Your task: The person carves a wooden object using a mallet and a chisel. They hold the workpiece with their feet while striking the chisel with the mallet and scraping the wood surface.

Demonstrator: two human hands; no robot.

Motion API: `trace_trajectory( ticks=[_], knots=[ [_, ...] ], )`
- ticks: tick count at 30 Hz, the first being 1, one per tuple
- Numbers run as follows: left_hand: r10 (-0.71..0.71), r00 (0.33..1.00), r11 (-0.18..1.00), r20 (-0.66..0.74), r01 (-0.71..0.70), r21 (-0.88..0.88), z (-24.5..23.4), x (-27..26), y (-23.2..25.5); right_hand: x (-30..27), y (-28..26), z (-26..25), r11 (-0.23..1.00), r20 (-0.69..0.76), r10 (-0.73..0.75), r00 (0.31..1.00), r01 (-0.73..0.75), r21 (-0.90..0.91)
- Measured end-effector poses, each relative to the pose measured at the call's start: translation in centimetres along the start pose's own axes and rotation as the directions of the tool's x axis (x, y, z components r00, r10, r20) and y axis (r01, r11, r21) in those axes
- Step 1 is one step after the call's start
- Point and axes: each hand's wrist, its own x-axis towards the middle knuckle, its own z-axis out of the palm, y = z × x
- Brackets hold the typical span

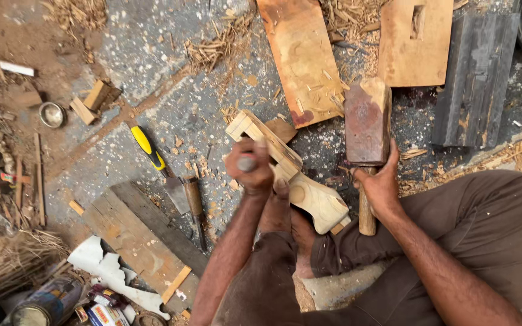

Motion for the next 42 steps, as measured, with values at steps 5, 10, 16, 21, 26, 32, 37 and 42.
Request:
trace_trajectory(
  ticks=[5, 10, 16, 21, 26, 32, 37, 42],
  knots=[
    [-0.167, 0.967, 0.953, 0.194, 0.209, -0.221, -1.8, 0.7, 1.5, 0.4, 0.8, 0.1, 0.999, -0.006, -0.001, 1.0, 0.002, 0.048],
    [-0.061, 0.936, 0.978, 0.346, 0.126, -0.168, -0.5, -1.0, -0.8, 0.7, 0.8, 0.5, 0.998, -0.031, 0.016, 0.999, -0.014, 0.062],
    [-0.196, 0.976, 0.951, 0.095, 0.212, -0.224, -1.7, -1.2, 2.0, 0.6, 1.3, 1.2, 0.989, -0.074, -0.089, 0.993, 0.097, 0.116],
    [0.0, 0.981, 0.936, 0.196, 0.069, -0.345, -4.0, 2.4, 4.5, 1.2, 1.3, 0.8, 0.995, -0.076, -0.09, 0.993, 0.087, -0.045],
    [-0.049, 0.989, 0.984, 0.141, 0.072, -0.162, -8.8, 3.0, 5.4, -3.0, -0.3, -0.7, 0.675, -0.042, -0.605, 0.795, 0.485, -0.556],
    [-0.091, 0.987, 0.996, 0.132, 0.089, 0.023, -13.7, 0.6, 4.7, -8.9, -2.2, 4.4, 0.438, 0.447, -0.133, 0.884, 0.457, -0.774],
    [-0.048, 0.987, 0.999, 0.156, 0.045, 0.021, -17.3, 0.1, 5.2, -8.7, -1.2, 6.5, 0.109, 0.535, -0.292, 0.793, 0.583, -0.805],
    [-0.119, 0.99, 0.992, 0.073, 0.121, -0.024, -18.6, 0.2, 4.5, -5.4, 0.6, 5.9, 0.277, 0.467, -0.292, 0.835, 0.541, -0.794]
  ],
)
